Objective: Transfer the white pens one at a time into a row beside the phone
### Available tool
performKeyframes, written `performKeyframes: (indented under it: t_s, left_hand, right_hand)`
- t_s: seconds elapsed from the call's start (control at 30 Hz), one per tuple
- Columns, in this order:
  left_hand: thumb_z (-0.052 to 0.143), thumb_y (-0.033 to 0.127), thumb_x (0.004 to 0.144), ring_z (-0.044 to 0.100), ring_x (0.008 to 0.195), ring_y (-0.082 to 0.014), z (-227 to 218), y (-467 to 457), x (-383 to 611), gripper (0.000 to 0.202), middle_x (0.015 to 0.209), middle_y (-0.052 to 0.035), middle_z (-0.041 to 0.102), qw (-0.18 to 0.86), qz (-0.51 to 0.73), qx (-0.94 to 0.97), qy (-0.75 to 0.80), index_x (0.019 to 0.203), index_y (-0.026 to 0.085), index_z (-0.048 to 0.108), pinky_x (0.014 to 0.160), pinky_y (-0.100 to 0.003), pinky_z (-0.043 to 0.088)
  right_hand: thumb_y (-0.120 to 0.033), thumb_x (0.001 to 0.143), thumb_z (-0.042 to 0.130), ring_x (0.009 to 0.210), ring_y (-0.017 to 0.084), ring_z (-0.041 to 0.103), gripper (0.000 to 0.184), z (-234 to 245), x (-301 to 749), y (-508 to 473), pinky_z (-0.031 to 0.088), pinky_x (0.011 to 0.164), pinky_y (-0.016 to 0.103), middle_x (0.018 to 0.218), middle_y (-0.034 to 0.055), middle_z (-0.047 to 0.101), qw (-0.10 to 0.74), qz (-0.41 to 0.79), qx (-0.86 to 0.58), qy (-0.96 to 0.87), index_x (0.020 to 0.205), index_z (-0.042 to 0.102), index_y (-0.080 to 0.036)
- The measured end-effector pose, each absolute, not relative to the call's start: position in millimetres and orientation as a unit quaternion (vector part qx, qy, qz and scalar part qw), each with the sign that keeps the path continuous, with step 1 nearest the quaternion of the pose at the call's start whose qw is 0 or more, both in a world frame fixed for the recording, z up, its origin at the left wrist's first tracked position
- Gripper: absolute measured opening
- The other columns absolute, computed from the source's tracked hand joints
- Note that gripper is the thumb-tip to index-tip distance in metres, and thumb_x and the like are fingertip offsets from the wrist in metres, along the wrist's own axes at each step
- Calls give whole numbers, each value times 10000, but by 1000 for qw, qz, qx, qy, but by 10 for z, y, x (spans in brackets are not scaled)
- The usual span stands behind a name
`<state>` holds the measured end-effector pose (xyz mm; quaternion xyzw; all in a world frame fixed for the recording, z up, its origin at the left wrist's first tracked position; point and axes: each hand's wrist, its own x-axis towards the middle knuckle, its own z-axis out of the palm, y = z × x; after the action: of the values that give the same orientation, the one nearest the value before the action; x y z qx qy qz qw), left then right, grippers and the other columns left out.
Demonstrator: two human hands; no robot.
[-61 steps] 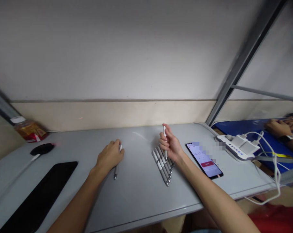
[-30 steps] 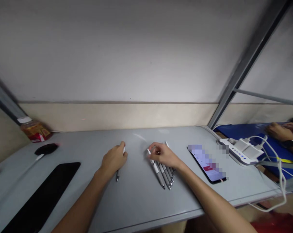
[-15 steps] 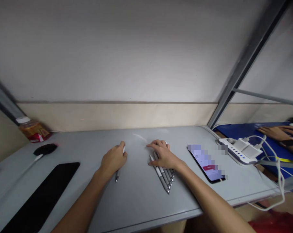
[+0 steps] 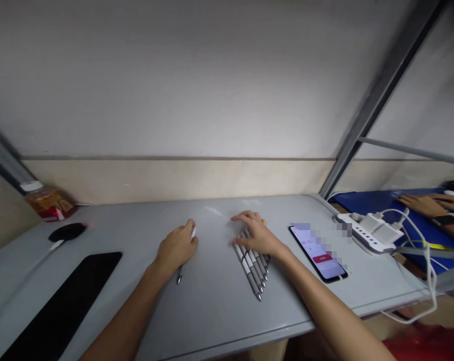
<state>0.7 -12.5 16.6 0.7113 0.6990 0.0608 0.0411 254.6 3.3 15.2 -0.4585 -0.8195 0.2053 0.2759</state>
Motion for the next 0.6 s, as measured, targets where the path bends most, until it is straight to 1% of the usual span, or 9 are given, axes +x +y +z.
performKeyframes:
  t_s: [0.1, 0.17, 0.27, 0.33, 0.4, 0.47, 0.53, 0.6]
  left_hand:
    - [415, 270, 842, 625, 804, -230, 167, -126, 27, 266, 917, -75, 661, 53, 75, 714, 694, 1094, 222, 485, 648, -304, 402]
    - [424, 270, 841, 617, 773, -211, 169, -124, 36, 275, 892, -65, 658, 60, 93, 718, 687, 1104, 220, 488, 638, -294, 393]
    - [435, 274, 842, 607, 750, -193, 174, -110, 42, 254, 834, -47, 647, 73, 132, 729, 668, 1075, 205, 513, 643, -286, 395]
    - [453, 270, 835, 602, 747, -183, 172, -95, 51, 226, 799, -33, 635, 82, 161, 733, 656, 1033, 198, 535, 662, -282, 406]
    - [469, 278, 831, 599, 739, -171, 160, -82, 73, 198, 793, -24, 626, 102, 200, 735, 640, 993, 196, 550, 671, -278, 422]
    - [482, 306, 836, 594, 707, -153, 139, -82, 117, 189, 817, -21, 619, 141, 251, 735, 614, 969, 193, 554, 656, -271, 439]
    - [497, 349, 841, 584, 650, -131, 119, -101, 179, 213, 839, -20, 612, 196, 296, 733, 580, 966, 185, 550, 612, -257, 447]
    - [519, 382, 838, 572, 600, -113, 112, -137, 252, 251, 833, -13, 608, 260, 324, 733, 539, 987, 181, 546, 562, -238, 441]
  right_hand:
    - [-313, 819, 599, 1125, 244, 453, 348, 122, 2677, 173, 336, 939, 415, 1153, 69, 539, 359, 185, -495, -769, 1164, 587, -273]
    - [-273, 826, 566, 1030, 219, 512, 271, 69, 2786, 287, 371, 918, 383, 1057, 76, 570, 392, 178, -528, -732, 1084, 622, -213]
    - [-230, 813, 550, 858, 193, 556, 259, -11, 2909, 403, 414, 838, 358, 965, 78, 584, 361, 179, -572, -715, 1049, 648, -184]
    - [-202, 809, 536, 833, 195, 557, 258, -33, 2927, 416, 415, 820, 361, 929, 85, 594, 336, 171, -585, -718, 1033, 661, -170]
    - [-184, 809, 534, 828, 192, 557, 256, -17, 2888, 381, 416, 811, 355, 923, 86, 600, 343, 166, -575, -724, 1029, 663, -168]
    - [-194, 817, 550, 809, 177, 556, 251, 31, 2801, 306, 425, 787, 336, 941, 79, 602, 374, 169, -539, -736, 1043, 657, -184]
    - [-218, 832, 566, 833, 173, 555, 261, 92, 2685, 205, 431, 767, 316, 970, 72, 604, 401, 171, -473, -765, 1080, 645, -208]
    - [-254, 835, 594, 841, 165, 561, 285, 148, 2563, 95, 435, 752, 293, 993, 66, 611, 398, 194, -406, -799, 1115, 633, -219]
